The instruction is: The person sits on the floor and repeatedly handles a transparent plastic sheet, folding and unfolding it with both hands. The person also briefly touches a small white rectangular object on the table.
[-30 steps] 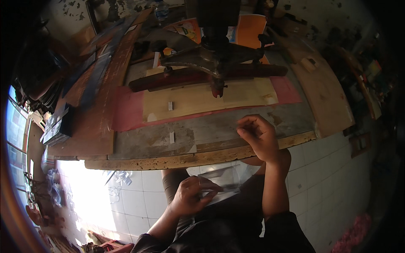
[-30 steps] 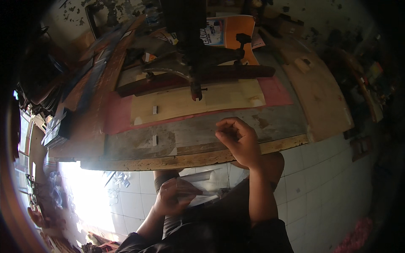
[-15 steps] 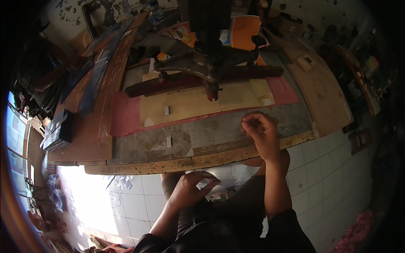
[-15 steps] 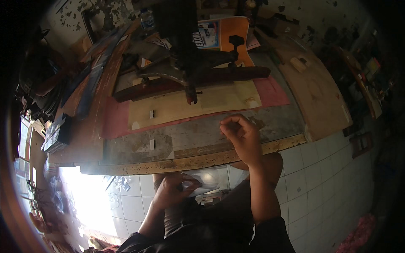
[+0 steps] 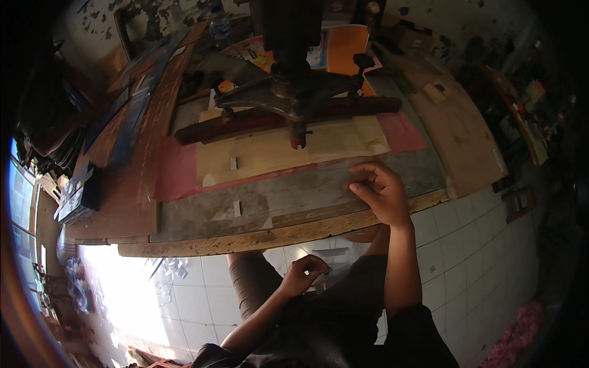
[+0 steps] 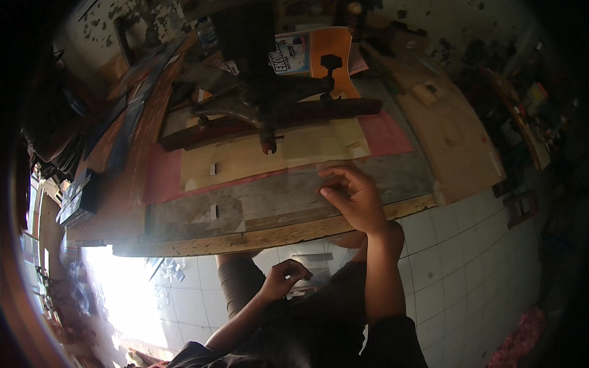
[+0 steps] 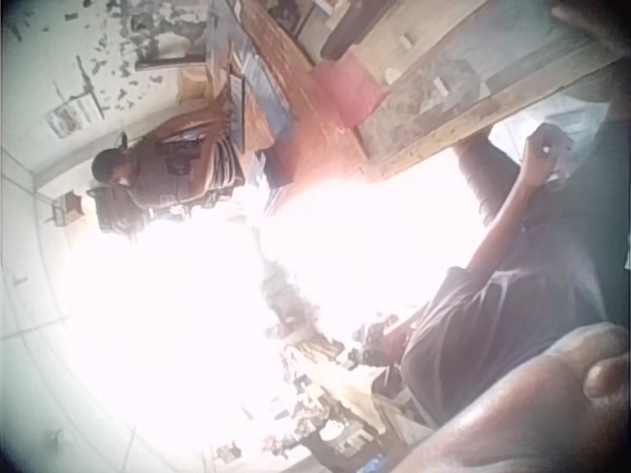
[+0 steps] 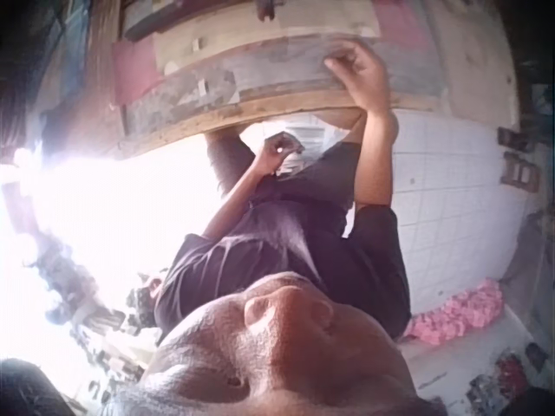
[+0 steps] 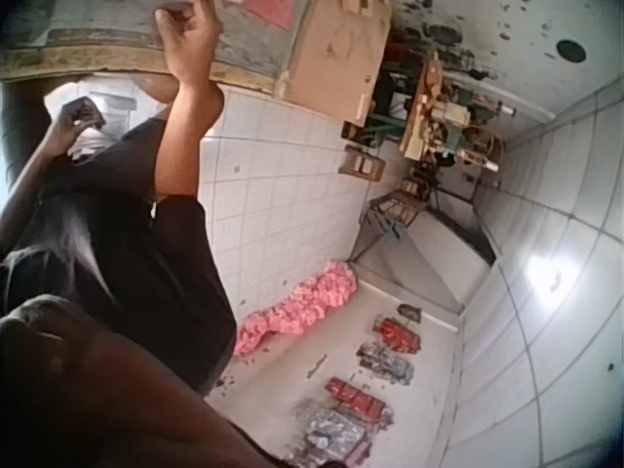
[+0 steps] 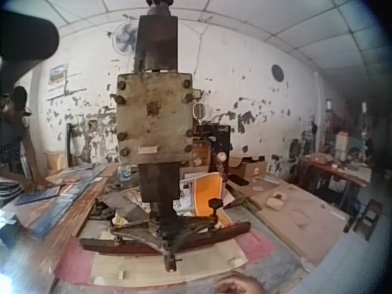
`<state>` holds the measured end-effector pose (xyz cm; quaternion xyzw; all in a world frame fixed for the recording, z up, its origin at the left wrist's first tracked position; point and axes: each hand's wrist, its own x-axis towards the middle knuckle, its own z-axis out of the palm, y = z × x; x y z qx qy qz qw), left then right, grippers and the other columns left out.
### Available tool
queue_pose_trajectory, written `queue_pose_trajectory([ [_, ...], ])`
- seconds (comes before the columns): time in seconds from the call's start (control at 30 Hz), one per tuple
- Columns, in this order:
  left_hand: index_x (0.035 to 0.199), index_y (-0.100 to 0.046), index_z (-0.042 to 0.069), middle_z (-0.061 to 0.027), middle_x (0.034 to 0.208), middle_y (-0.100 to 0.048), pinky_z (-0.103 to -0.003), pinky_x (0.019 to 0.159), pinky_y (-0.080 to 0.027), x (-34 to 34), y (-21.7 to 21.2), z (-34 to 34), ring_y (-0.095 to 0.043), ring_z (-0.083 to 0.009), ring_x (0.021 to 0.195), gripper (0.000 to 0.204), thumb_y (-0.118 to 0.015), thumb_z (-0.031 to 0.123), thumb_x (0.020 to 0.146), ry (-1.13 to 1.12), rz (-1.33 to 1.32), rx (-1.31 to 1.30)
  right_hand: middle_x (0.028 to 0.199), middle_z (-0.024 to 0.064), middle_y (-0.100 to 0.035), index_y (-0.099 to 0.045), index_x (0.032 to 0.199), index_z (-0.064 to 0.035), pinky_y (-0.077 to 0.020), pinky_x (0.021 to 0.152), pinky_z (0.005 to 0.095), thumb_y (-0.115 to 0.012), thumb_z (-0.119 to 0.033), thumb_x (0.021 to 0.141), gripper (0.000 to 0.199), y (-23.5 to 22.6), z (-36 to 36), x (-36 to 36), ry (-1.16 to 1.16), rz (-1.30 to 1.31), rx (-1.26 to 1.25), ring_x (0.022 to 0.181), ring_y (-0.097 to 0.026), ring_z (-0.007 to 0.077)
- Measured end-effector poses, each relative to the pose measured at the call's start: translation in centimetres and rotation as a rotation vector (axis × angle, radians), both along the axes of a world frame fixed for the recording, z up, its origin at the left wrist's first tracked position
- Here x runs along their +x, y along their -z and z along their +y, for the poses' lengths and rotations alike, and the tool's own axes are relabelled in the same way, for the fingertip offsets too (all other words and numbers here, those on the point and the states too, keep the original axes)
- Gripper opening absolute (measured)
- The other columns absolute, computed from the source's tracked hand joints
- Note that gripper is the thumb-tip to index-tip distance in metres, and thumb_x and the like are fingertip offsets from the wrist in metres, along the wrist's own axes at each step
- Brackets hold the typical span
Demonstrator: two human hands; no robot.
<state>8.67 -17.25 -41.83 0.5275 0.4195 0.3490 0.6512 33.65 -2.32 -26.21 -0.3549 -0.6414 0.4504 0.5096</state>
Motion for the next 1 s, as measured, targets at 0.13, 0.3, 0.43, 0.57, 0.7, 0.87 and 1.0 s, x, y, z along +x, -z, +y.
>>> queue_pose_trajectory([
  [0.13,0.106,-0.076,-0.002,-0.0096,0.103,-0.079,-0.035,0.095,-0.059,-0.3,0.1,-0.4,-0.076,-0.0178,0.101,0.012,-0.075,0.008,0.100,-0.018,0.042,0.060,0.142,0.0115,-0.064,-0.058,0.148,-0.0013,-0.0587,0.088,0.0263,-0.073,0.011,0.091,0.060,-1.9,-0.5,-1.1,0.023,-0.047,-0.019,0.103,-0.075,0.0140],
  [0.3,0.107,-0.076,-0.001,-0.0086,0.101,-0.080,-0.035,0.094,-0.059,-1.1,-0.6,-0.2,-0.076,-0.0175,0.100,0.013,-0.076,0.009,0.099,-0.007,0.113,0.088,0.141,0.0110,-0.066,-0.057,0.150,-0.0025,-0.0590,0.085,0.0259,-0.074,0.009,0.091,0.062,-2.5,-0.9,-1.2,0.032,-0.101,-0.030,0.101,-0.074,0.0124],
  [0.43,0.103,-0.079,0.000,-0.0084,0.101,-0.079,-0.034,0.090,-0.060,-1.7,-1.0,-0.1,-0.075,-0.0171,0.097,0.010,-0.076,0.008,0.099,-0.061,0.141,0.090,0.140,0.0096,-0.068,-0.057,0.151,-0.0039,-0.0582,0.083,0.0249,-0.074,0.008,0.092,0.062,-2.5,-0.9,-1.2,0.034,-0.128,-0.001,0.099,-0.074,0.0108],
  [0.57,0.105,-0.078,0.000,-0.0092,0.103,-0.079,-0.034,0.091,-0.059,-2.0,-0.8,-0.2,-0.075,-0.0180,0.097,0.011,-0.076,0.008,0.099,-0.068,0.123,0.064,0.139,0.0088,-0.068,-0.059,0.149,-0.0042,-0.0571,0.081,0.0242,-0.075,0.008,0.091,0.062,-2.2,-0.7,-1.1,0.027,-0.147,0.062,0.097,-0.073,0.0099],
  [0.7,0.107,-0.077,-0.001,-0.0094,0.103,-0.078,-0.035,0.092,-0.059,-2.1,-0.6,-0.4,-0.075,-0.0186,0.098,0.011,-0.076,0.007,0.098,-0.072,0.110,0.084,0.139,0.0086,-0.068,-0.061,0.148,-0.0047,-0.0564,0.081,0.0239,-0.076,0.008,0.090,0.061,-1.9,-0.6,-1.1,0.025,-0.144,0.078,0.097,-0.073,0.0095],
  [0.87,0.107,-0.074,-0.002,-0.0096,0.101,-0.080,-0.035,0.094,-0.061,-2.0,-0.6,-0.3,-0.077,-0.0180,0.100,0.014,-0.076,0.009,0.100,-0.059,0.095,0.137,0.139,0.0089,-0.069,-0.061,0.147,-0.0058,-0.0556,0.078,0.0234,-0.076,0.007,0.090,0.061,-1.9,-0.6,-1.1,0.027,-0.146,0.065,0.097,-0.074,0.0095],
  [1.0,0.107,-0.074,-0.002,-0.0090,0.102,-0.080,-0.034,0.095,-0.061,-2.1,-0.6,-0.3,-0.077,-0.0182,0.101,0.012,-0.075,0.008,0.100,-0.029,0.110,0.144,0.140,0.0094,-0.069,-0.061,0.147,-0.0063,-0.0553,0.077,0.0234,-0.076,0.007,0.089,0.061,-1.8,-0.6,-1.1,0.025,-0.144,0.073,0.097,-0.074,0.0098],
])
